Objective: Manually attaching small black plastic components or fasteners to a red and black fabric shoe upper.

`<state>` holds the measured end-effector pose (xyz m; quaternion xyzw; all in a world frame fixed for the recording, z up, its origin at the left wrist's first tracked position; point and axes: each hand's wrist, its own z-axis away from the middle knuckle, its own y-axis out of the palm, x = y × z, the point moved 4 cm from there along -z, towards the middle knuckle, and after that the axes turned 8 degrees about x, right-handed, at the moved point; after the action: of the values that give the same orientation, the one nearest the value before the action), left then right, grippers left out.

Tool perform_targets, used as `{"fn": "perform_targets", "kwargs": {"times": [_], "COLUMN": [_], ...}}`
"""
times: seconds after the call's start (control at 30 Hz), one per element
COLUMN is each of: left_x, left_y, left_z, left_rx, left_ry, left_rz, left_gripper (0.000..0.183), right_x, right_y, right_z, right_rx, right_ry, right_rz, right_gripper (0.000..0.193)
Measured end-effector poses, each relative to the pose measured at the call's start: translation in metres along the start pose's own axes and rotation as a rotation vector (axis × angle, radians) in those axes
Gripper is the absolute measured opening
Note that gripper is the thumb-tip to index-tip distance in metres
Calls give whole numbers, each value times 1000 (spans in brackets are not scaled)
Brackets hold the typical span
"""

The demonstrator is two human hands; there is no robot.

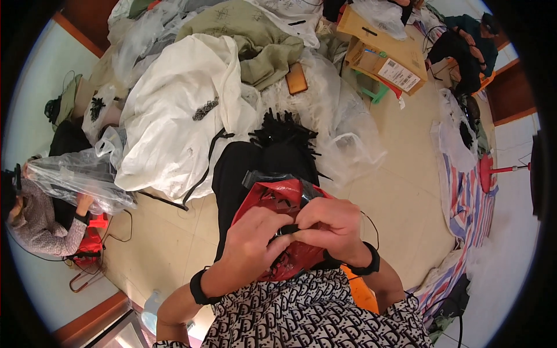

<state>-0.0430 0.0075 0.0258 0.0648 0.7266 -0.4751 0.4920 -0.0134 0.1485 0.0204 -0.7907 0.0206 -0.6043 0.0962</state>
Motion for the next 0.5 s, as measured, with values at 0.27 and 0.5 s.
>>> {"fn": "perform_targets", "kwargs": {"times": [0.27, 0.5], "left_x": [5, 3], "left_y": [5, 6], "left_z": [7, 8], "left_rx": [2, 32], "left_ry": [51, 112], "left_rz": [113, -57], "left_gripper": [25, 28], "right_x": [1, -2], "right_y": [1, 4], "right_z": [5, -7], "right_rx": [23, 283], "right_ry": [23, 83], "right_rz": [-21, 246], "right_gripper": [12, 23]}}
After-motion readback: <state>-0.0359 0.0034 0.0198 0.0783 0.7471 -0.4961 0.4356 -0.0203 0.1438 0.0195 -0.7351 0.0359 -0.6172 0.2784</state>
